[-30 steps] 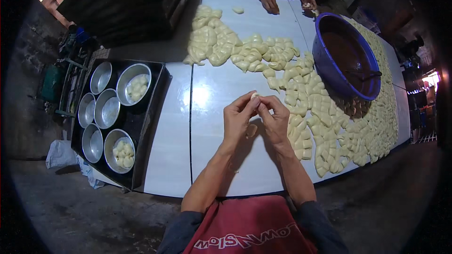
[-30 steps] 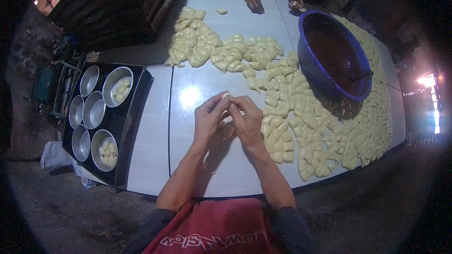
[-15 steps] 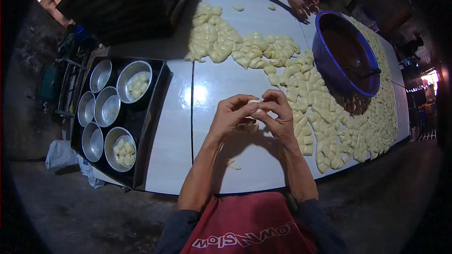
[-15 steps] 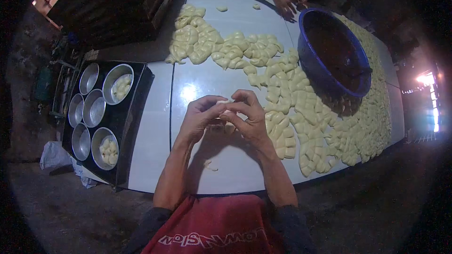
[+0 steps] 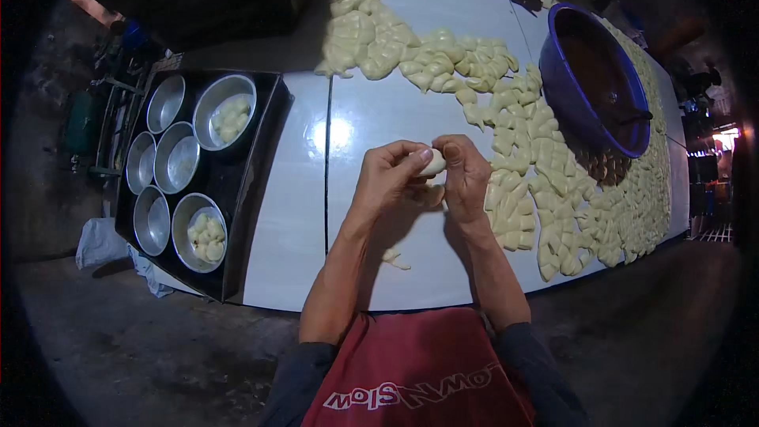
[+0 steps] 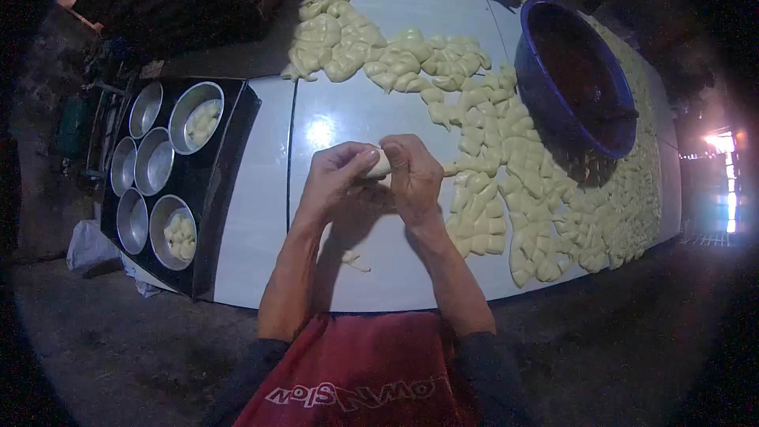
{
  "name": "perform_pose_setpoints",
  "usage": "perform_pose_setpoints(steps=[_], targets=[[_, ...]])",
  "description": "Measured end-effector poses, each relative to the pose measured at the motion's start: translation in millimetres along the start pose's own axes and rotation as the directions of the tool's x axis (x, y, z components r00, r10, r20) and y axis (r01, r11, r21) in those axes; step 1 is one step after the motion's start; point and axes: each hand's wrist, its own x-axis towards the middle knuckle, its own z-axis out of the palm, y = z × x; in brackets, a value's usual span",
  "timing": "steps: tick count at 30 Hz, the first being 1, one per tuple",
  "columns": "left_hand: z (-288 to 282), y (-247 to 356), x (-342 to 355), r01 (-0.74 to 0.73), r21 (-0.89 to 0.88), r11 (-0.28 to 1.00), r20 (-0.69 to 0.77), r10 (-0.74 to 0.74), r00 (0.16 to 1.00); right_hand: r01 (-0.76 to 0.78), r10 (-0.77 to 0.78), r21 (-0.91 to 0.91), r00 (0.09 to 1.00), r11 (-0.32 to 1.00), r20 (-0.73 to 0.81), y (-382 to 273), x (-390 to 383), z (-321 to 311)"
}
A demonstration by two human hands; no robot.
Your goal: The person takes small pieces of dough from a table, fills them with a chocolate-colored paste from a bowl, and shapes them into rounded buns before placing them into circular baking molds on a tray.
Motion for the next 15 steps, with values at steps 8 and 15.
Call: perform_pose_setpoints(steps=[8, 15], targets=[[-19.0, 17.3, 10.6, 0.042, 0.506, 0.862, -0.146, 0.037, 0.989, -0.12, 0.112, 0.004, 0.936, 0.993, 0.334, 9.1, 11.5, -11.2], [-40.2, -11.5, 24.7, -0.097, 0.832, 0.547, 0.067, 0.075, 0.995, -0.107, 0.166, -0.268, 0.963, 0.957, 0.211, 46.1, 22.8, -14.2]])
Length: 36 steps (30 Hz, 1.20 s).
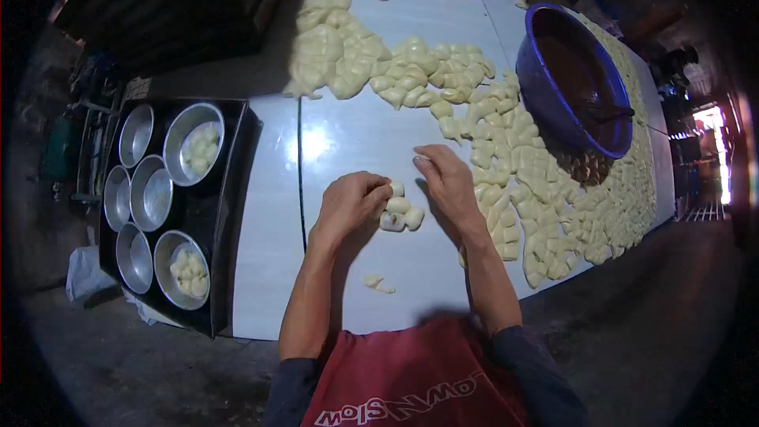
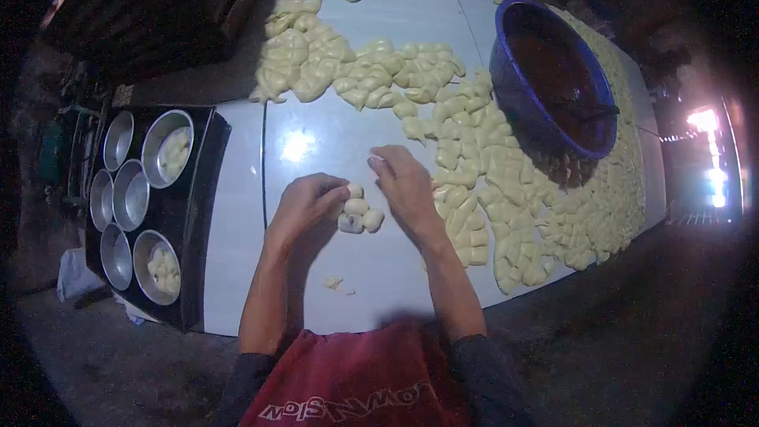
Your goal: The person takes small pieces of dough from a table, fills them with a chocolate-colored paste from a bowl, and shapes them into rounded buns before placing them into circular baking molds on a tray.
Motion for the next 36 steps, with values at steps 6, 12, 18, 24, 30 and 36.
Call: perform_pose_setpoints(steps=[6, 12, 18, 24, 30, 36], targets=[[25.0, 24.1, 46.4, -0.184, 0.228, 0.956, -0.247, 0.239, 0.939, 0.035, -0.156, -0.563, 0.973, 0.825, -0.169, 63.7, 47.7, -28.8], [65.8, 42.8, 131.6, -0.485, 0.498, 0.719, 0.052, 0.533, 0.844, -0.305, 0.331, 0.226, 0.94, 0.925, -0.087, 69.8, 28.1, -45.2], [93.7, 36.3, 155.0, -0.491, 0.567, 0.661, 0.028, 0.58, 0.814, -0.118, 0.519, 0.937, 0.851, 0.328, -0.074, 92.2, -50.2, -111.5], [83.8, 71.4, 107.1, -0.544, 0.14, 0.827, -0.002, 0.549, 0.836, -0.098, 0.523, 0.934, 0.846, 0.344, -0.104, 57.5, -54.8, -114.2], [71.2, 105.7, 52.5, -0.127, -0.352, 0.927, 0.262, 0.228, 0.938, -0.232, 0.45, 0.907, 0.891, 0.352, 0.053, 25.0, -61.9, -88.0], [56.3, 95.5, 15.7, 0.013, -0.423, 0.906, 0.264, 0.11, 0.958, -0.122, 0.382, 0.795, 0.913, 0.594, -0.145, 20.8, -80.2, -72.5]])
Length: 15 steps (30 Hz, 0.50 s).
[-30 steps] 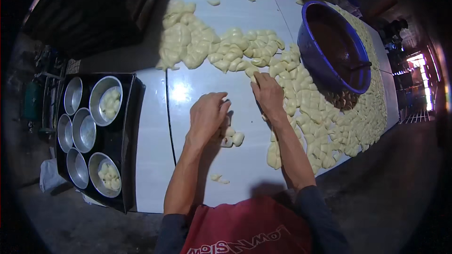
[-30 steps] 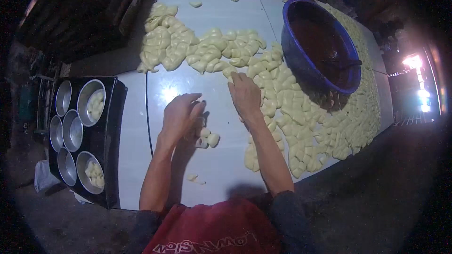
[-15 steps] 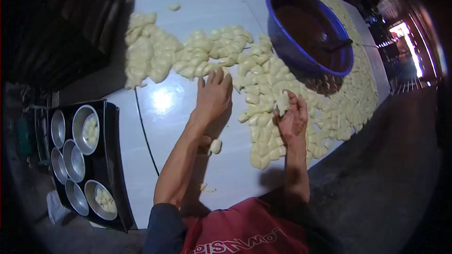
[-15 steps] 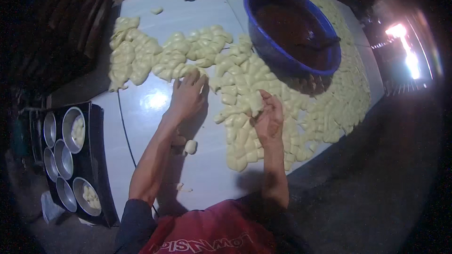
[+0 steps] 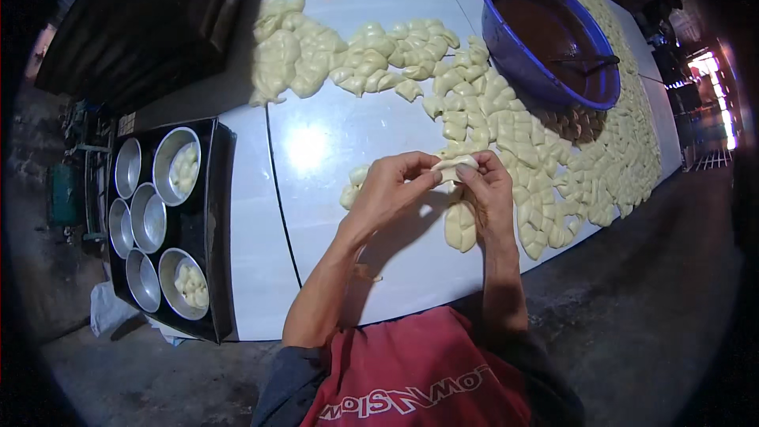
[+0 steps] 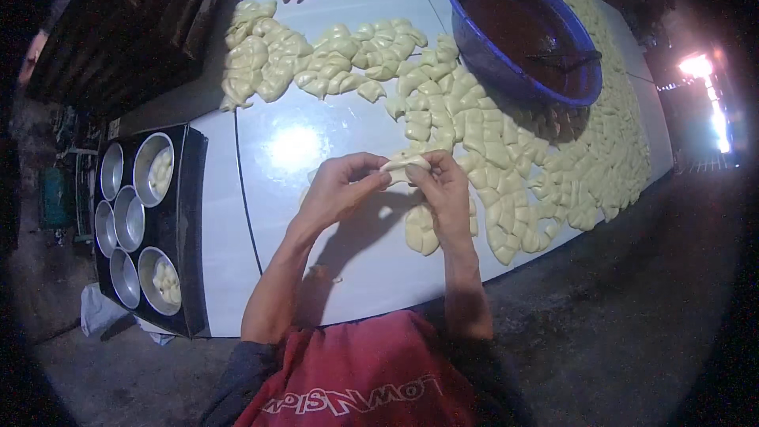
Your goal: The person takes small pieces of dough from a table, fills them with a chocolate-colored paste from a bowl, and shapes them into rounded buns before placing them into circular baking molds on a tray.
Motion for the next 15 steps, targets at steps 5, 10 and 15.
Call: perform_pose_setpoints(steps=[5, 10, 15], targets=[[22.3, -10.9, -10.7, -0.393, -0.05, 0.918, -0.318, 0.358, 0.878, -0.125, 0.123, 0.082, 0.992, 0.989, 0.035, -15.7, -12.6, 18.2], [0.6, -11.7, -37.4, -0.373, 0.018, 0.928, -0.374, 0.352, 0.858, -0.06, 0.058, 0.072, 0.998, 0.996, 0.025, -14.7, -20.6, 13.7], [-32.9, -44.5, -116.5, -0.198, 0.628, 0.752, -0.018, 0.269, 0.963, -0.238, 0.238, 0.008, 0.971, 0.971, -0.019, -16.8, -43.1, 0.3]])
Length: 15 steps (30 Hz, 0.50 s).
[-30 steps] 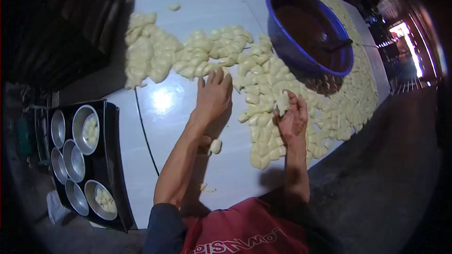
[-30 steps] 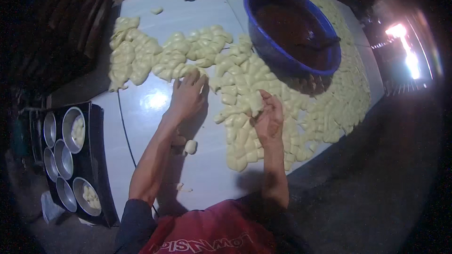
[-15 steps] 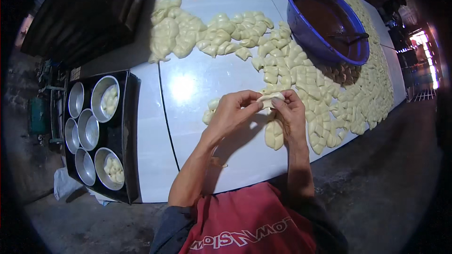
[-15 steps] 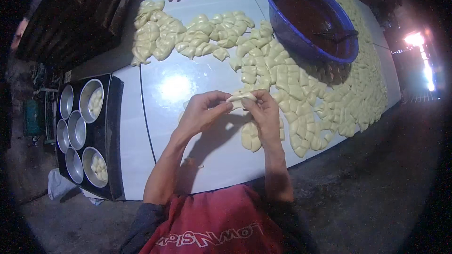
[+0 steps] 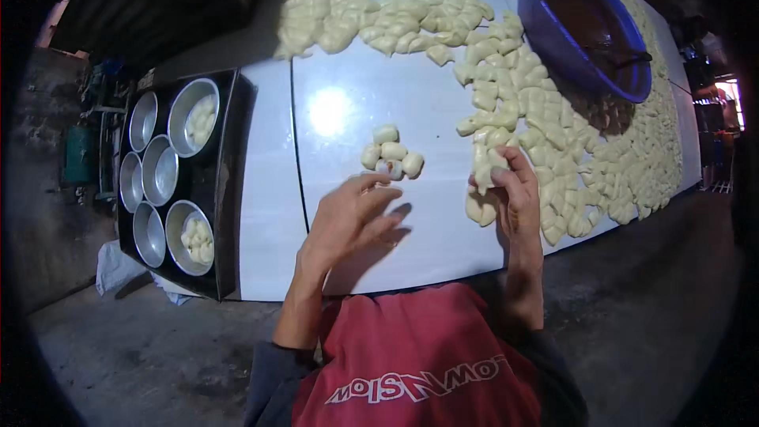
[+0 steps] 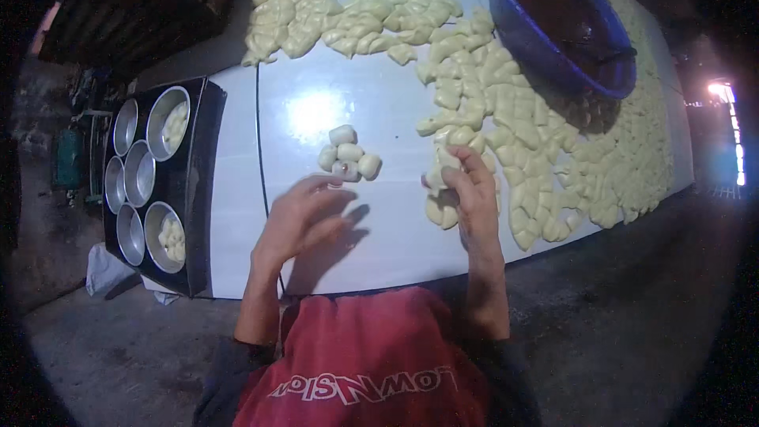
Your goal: The person takes small pieces of dough from a table, fills them with a chocolate-colored paste from a bowl, and shapes them into rounded buns before placing them into circular baking molds on a tray.
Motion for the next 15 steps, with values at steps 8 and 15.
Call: perform_pose_setpoints(steps=[8, 15], targets=[[30.3, -6.4, -50.9, 0.158, -0.053, 0.986, -0.014, -0.158, 0.987, -0.139, 0.214, -0.254, 0.931, 0.957, 0.296, 71.5, -24.7, 8.3], [43.6, -0.4, -52.0, 0.191, -0.891, 0.411, -0.016, -0.451, 0.893, -0.111, 0.287, -0.352, 0.817, 0.93, 0.5, 70.7, -46.0, 59.7]])
